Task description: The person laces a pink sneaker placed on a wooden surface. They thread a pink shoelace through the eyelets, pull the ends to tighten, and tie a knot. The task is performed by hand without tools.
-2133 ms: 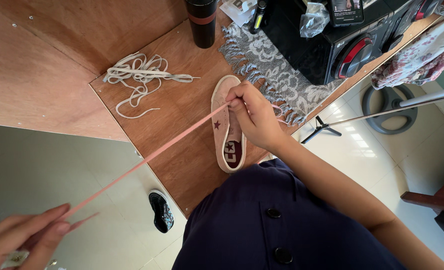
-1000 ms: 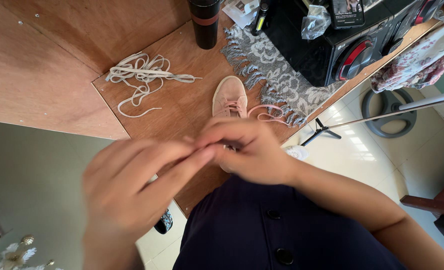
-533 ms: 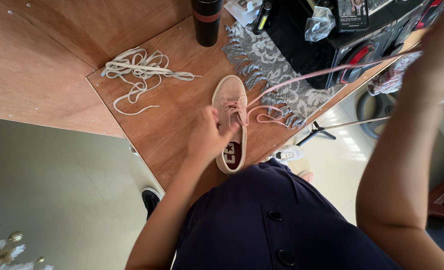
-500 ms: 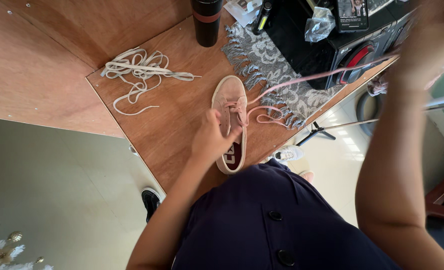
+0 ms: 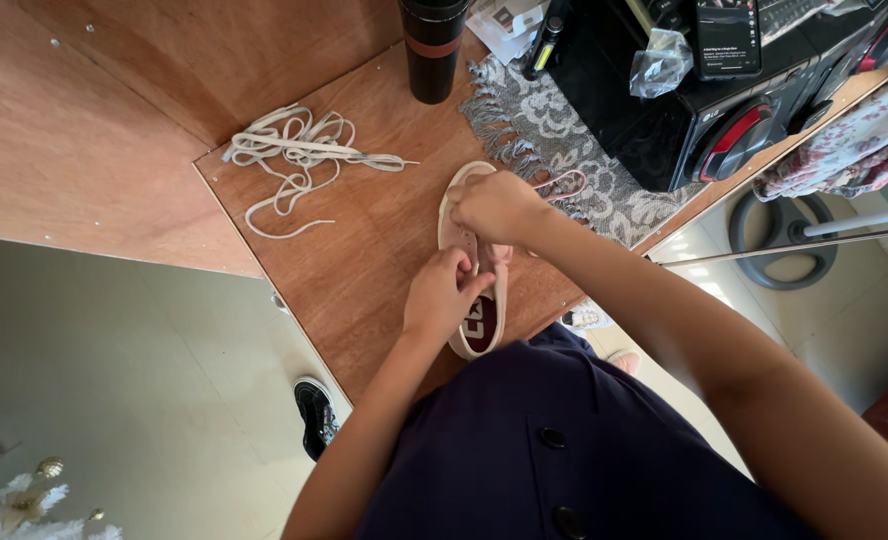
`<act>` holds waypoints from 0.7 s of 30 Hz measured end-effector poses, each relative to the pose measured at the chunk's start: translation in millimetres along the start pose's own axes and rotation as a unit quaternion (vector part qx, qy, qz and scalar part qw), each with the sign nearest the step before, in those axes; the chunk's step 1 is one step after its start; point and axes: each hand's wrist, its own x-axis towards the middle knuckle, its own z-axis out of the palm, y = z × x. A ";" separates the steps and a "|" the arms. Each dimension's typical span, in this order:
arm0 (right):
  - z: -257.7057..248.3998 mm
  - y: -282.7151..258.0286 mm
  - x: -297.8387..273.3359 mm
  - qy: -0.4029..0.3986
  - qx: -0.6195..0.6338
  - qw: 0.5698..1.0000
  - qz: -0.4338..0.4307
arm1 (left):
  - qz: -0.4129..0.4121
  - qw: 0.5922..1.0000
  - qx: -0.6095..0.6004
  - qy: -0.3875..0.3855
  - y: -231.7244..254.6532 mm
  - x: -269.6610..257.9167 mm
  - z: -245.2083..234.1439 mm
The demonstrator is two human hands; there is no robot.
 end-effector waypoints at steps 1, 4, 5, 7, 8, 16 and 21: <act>4.7 0.8 3.1 -0.024 -0.013 1.000 0.002 | 0.006 1.000 -0.004 0.002 -1.1 -0.6 -0.2; 16.3 3.5 11.0 -0.009 -0.050 0.999 -0.005 | 0.016 0.999 0.026 0.030 -3.4 -0.7 2.3; 18.2 5.2 12.6 -0.031 -0.047 0.998 0.000 | 0.016 0.999 0.036 0.033 -4.4 0.4 3.3; 19.4 6.2 16.3 -0.074 -0.041 0.996 0.007 | 0.013 0.998 0.054 0.041 -6.8 1.8 5.3; 19.2 4.2 18.7 -0.059 -0.054 0.997 -0.003 | 0.020 0.997 0.048 0.048 -8.3 1.4 6.1; 21.7 -16.8 40.8 -0.171 -0.089 0.981 -0.034 | 0.045 0.995 0.012 0.094 -20.2 -3.0 15.3; 41.8 -27.2 51.7 -0.109 -0.058 0.992 -0.021 | 0.043 0.991 0.021 0.127 -22.3 -5.1 21.7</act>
